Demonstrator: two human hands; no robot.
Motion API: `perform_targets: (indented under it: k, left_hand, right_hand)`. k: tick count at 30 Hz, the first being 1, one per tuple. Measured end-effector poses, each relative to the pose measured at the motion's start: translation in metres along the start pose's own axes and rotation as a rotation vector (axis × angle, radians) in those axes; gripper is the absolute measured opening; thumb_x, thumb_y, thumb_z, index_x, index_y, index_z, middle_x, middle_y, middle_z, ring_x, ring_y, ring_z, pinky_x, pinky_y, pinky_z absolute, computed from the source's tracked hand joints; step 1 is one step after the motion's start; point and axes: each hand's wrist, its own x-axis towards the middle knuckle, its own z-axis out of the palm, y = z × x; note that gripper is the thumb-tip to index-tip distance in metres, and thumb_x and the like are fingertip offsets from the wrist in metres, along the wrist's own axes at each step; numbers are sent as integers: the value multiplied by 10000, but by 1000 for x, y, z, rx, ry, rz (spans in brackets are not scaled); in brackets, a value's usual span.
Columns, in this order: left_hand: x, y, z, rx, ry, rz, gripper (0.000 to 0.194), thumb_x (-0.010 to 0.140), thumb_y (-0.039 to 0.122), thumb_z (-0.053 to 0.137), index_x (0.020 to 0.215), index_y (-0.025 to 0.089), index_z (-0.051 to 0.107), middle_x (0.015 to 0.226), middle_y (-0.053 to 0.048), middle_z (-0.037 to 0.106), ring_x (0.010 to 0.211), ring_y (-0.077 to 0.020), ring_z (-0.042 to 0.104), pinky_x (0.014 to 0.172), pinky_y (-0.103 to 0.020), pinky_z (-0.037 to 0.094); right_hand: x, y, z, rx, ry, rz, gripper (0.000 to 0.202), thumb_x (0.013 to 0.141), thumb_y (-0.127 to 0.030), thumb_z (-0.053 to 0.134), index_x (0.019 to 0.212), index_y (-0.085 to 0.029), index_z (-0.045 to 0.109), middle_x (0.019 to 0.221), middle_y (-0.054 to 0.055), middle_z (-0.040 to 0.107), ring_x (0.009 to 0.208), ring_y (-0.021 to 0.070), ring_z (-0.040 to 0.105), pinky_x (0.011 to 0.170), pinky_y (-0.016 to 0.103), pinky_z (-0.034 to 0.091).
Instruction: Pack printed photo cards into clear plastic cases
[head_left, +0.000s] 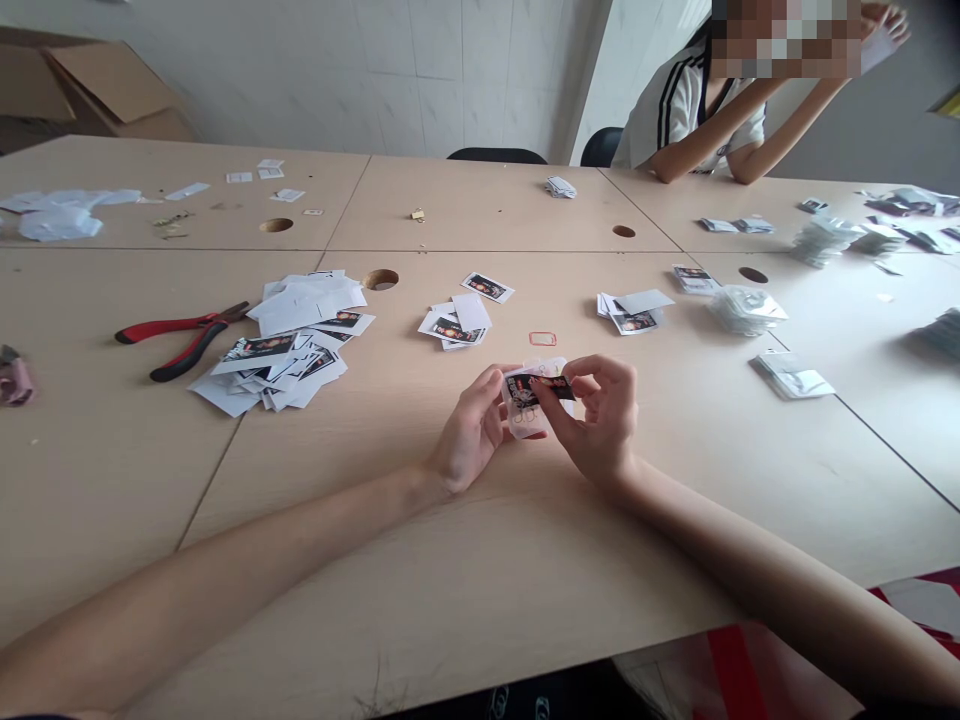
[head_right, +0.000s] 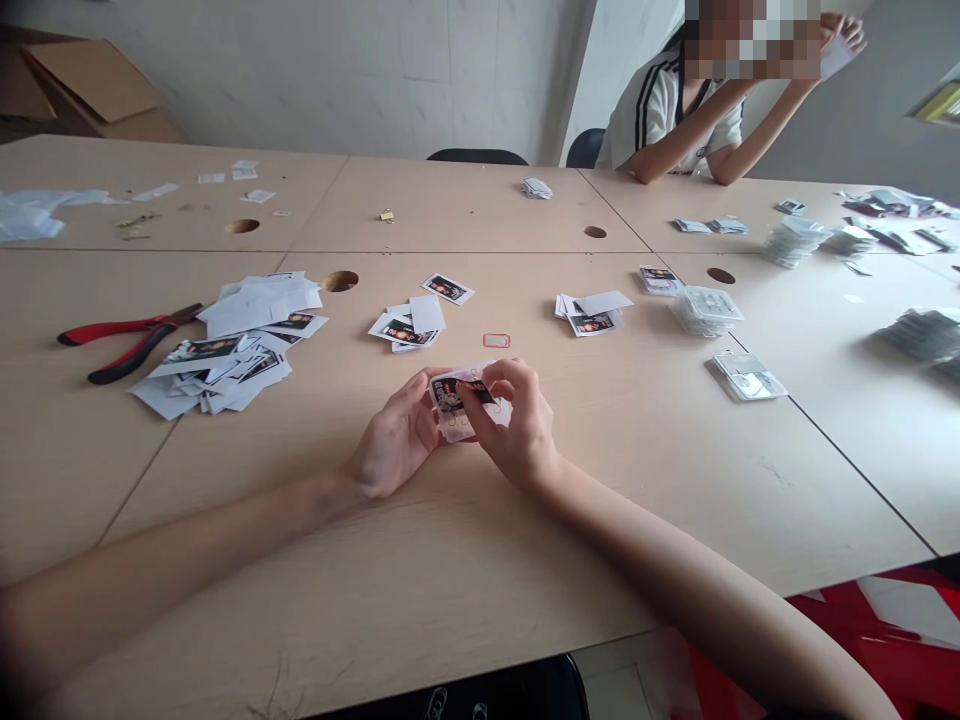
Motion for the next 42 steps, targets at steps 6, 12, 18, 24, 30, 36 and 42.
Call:
perform_targets:
  k: [6, 12, 18, 24, 30, 36, 42]
  left_hand:
    - [0, 1, 2, 59, 10, 2, 260, 833, 368, 387, 966, 205, 538, 988, -46, 584, 896, -181, 544, 735, -339, 461]
    - [0, 1, 3, 103, 40, 3, 213, 819, 337, 432, 960, 211, 529, 1044, -39, 554, 941, -183, 524, 754, -347, 465]
    - [0, 2, 2, 35, 6, 4, 269, 845, 354, 355, 964, 203, 543, 986, -44, 582, 923, -188, 533, 741, -351, 466]
    - [0, 1, 1, -6, 15, -4, 290, 847, 362, 340, 953, 204, 559, 960, -45, 601, 923, -192, 538, 750, -354, 461]
    - [1, -1, 0, 33, 24, 2, 284, 844, 374, 352, 956, 209, 554, 967, -43, 599, 876, -183, 555, 741, -357, 459]
    - [1, 0, 1, 44, 21, 1, 278, 837, 379, 369, 962, 206, 547, 993, -44, 588, 890, -182, 551, 754, -359, 461]
    - [1, 1, 3, 72, 22, -1, 258, 828, 365, 401, 980, 205, 533, 1038, -51, 568, 934, -195, 539, 746, -353, 468]
  right_hand:
    - [0, 1, 0, -21, -20, -5, 323, 726, -108, 550, 944, -239, 351, 813, -22, 437, 704, 89, 526, 627, 258, 530]
    - [0, 1, 0, -11, -22, 7, 322, 728, -103, 551, 940, -238, 349, 816, -21, 428, 703, 90, 527, 633, 262, 536]
    - [1, -1, 0, -3, -7, 39, 332, 718, -90, 559, 935, -237, 356, 824, -21, 429, 708, 89, 520, 644, 264, 531]
    - [0, -1, 0, 3, 15, 37, 335, 710, -97, 566, 935, -242, 365, 833, -18, 436, 717, 94, 517, 632, 263, 528]
    - [0, -1, 0, -3, 17, 36, 332, 713, -100, 561, 946, -240, 369, 828, -16, 441, 714, 96, 522, 630, 269, 530]
    - [0, -1, 0, -1, 2, 17, 323, 720, -105, 554, 940, -243, 362, 821, -19, 432, 707, 94, 523, 620, 258, 532]
    - [0, 3, 0, -18, 12, -11, 323, 721, -104, 552, 954, -240, 375, 827, -15, 432, 700, 97, 529, 606, 259, 534]
